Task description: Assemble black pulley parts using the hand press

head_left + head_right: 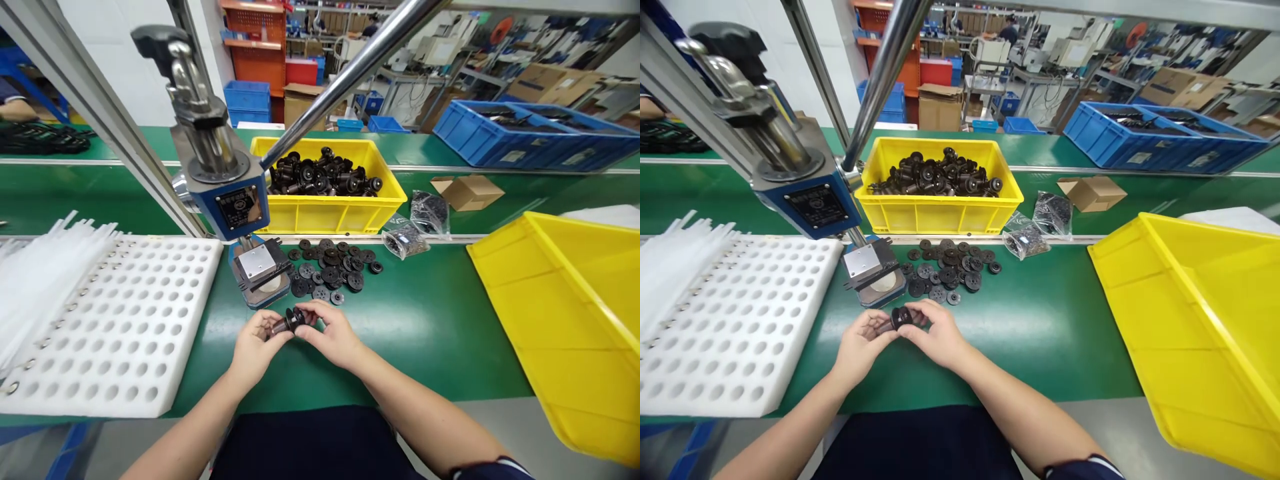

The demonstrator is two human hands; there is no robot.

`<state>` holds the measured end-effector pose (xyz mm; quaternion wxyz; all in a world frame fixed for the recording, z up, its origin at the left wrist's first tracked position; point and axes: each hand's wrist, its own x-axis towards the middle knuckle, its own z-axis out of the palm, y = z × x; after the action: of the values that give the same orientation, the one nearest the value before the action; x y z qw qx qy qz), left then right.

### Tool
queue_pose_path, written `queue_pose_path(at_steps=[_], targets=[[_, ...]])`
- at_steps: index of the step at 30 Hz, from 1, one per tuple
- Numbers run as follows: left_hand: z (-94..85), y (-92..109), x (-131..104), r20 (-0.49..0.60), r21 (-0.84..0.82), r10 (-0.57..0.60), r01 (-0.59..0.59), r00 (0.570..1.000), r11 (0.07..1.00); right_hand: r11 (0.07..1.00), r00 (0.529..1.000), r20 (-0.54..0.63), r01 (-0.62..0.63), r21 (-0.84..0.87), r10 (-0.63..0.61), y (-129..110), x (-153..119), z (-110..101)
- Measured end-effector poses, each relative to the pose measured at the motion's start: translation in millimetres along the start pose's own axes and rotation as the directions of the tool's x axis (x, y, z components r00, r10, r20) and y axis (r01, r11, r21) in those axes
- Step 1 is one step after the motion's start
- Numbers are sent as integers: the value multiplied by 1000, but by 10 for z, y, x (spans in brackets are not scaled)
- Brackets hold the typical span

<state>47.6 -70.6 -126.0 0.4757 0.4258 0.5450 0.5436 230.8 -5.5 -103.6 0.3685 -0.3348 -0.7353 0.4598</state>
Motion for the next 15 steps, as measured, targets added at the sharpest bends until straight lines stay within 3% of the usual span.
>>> queue_pose_path(at_steps=[3, 8, 10, 12, 15], targets=[[-195, 371, -20, -96, -7, 33, -33, 995, 999, 996, 999, 40, 27, 83, -31, -145, 74, -93], [-520, 1000, 155, -288, 45, 265, -263, 920, 964, 993, 988, -102, 116, -35, -119, -456, 298, -259], [-567, 1223, 269, -274, 94, 337, -324, 901, 941, 987, 972, -171, 151, -61, -159, -638, 419, -374], [-568, 1397, 380, -233, 131, 336, -313, 912, 941, 977, 943, -257, 201, -68, -212, -868, 552, -527], [-518, 1539, 526, -209, 173, 300, -267, 931, 948, 933, 862, -374, 360, -22, -341, -1308, 749, -797]])
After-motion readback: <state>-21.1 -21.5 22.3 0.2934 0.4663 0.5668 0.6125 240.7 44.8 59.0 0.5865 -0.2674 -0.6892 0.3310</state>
